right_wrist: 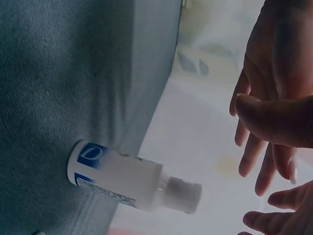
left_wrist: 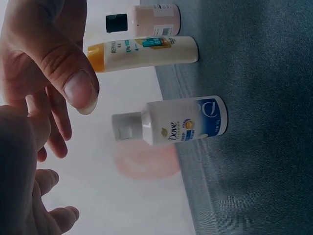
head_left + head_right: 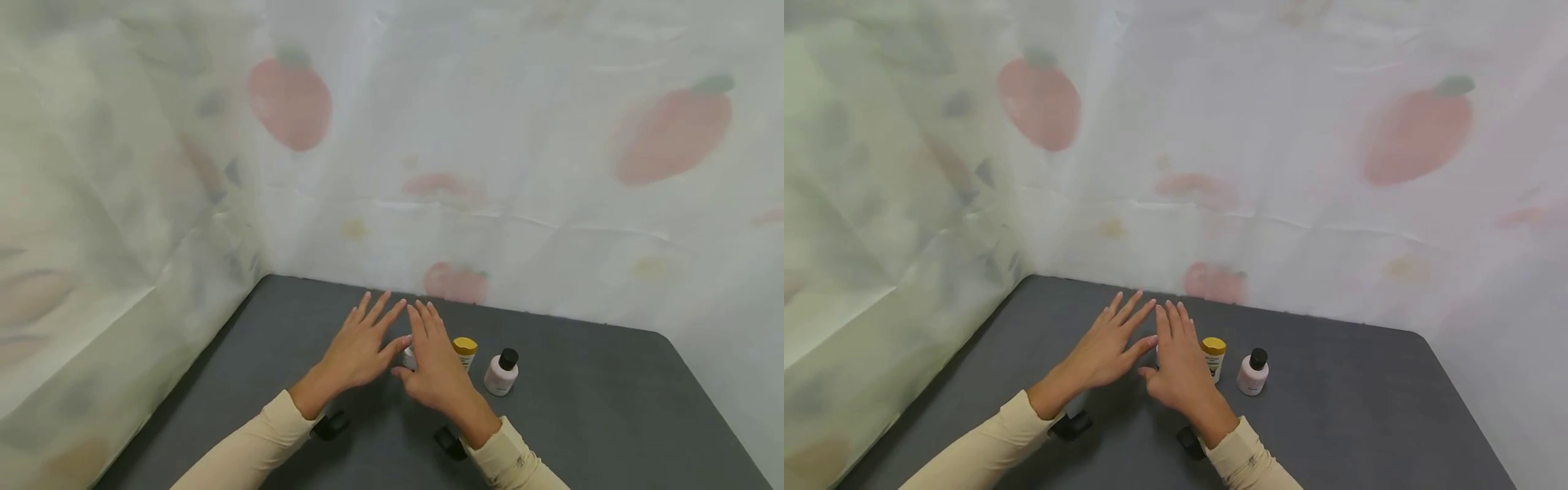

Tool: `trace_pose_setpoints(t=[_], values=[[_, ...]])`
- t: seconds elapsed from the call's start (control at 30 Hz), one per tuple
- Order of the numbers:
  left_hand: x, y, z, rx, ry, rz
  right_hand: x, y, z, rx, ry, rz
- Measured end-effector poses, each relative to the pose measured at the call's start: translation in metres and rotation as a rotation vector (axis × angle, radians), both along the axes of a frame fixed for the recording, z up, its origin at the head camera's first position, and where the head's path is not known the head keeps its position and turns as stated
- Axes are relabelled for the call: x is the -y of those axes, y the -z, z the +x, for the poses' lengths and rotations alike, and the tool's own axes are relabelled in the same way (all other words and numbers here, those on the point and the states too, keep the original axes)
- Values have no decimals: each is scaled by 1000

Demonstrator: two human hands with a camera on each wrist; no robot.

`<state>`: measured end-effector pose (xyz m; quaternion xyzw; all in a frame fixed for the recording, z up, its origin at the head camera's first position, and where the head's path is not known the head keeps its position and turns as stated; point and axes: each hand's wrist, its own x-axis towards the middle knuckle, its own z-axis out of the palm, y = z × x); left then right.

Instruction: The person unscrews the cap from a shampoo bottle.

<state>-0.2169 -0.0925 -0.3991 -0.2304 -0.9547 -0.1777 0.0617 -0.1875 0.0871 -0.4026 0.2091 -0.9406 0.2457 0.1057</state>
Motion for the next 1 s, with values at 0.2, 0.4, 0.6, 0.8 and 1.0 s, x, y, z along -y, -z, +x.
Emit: trace_pose_setpoints(t=[0.2,0.4,0.6,0.8,1.0], values=[[-3,7,-3,17,8,17,-1,7,0,16,31,-24],[-5,16,-9,35,39,94,-1,17,-2,20,46,-44],[-9,26,-13,120,87,188,-1,28,-2,28,66,-69],[-8,33,-16,196,118,281,1,36,-2,42,98,-115],[-8,42,-23,174,190,375,2,43,-2,69,129,-120]])
